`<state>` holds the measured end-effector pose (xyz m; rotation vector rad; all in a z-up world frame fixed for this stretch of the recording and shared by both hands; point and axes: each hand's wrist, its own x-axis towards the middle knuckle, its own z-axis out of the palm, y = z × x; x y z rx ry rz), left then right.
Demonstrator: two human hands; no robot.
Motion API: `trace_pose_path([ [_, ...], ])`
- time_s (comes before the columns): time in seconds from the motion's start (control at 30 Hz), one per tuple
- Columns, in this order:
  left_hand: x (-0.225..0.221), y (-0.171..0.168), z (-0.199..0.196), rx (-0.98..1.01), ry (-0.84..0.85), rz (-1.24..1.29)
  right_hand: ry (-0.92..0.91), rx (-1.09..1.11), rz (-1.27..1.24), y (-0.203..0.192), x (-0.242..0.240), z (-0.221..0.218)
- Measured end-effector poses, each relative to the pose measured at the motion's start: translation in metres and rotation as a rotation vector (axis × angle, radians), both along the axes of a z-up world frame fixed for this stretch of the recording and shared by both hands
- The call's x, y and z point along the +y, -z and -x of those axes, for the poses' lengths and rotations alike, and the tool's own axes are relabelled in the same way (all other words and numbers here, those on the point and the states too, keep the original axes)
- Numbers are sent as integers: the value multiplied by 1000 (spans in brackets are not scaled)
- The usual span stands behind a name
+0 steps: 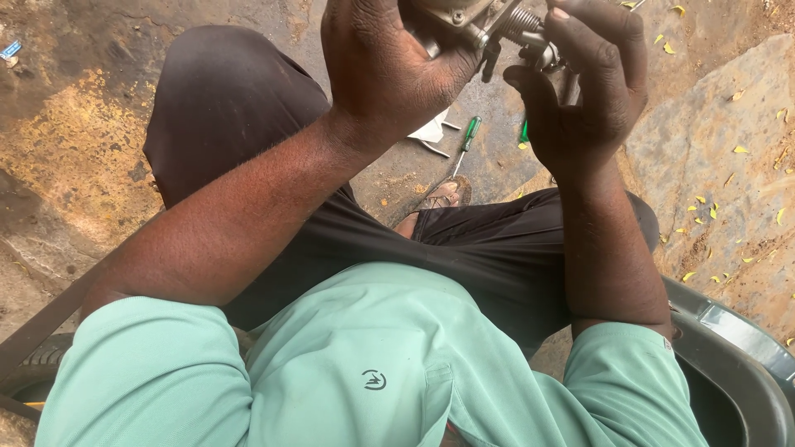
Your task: Inspecting and manually manipulating the internal components of a motorcycle carburetor.
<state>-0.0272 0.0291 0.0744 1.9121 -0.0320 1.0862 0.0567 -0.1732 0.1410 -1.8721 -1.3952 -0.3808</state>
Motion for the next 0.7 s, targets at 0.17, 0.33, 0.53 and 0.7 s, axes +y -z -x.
trace_pose_path([
  [0.17, 2, -2, -3, 33, 116, 135, -5, -6, 25, -1, -7, -1],
  [0.33, 11, 2, -5, 104, 123, 204, 6, 179, -93, 4, -5, 4],
  [0.53, 29, -22, 9, 144, 61, 241, -34, 1491, -514, 6, 1, 9],
  [0.7, 30, -26, 57, 332, 18, 463, 54, 1146, 70, 9, 24, 45],
])
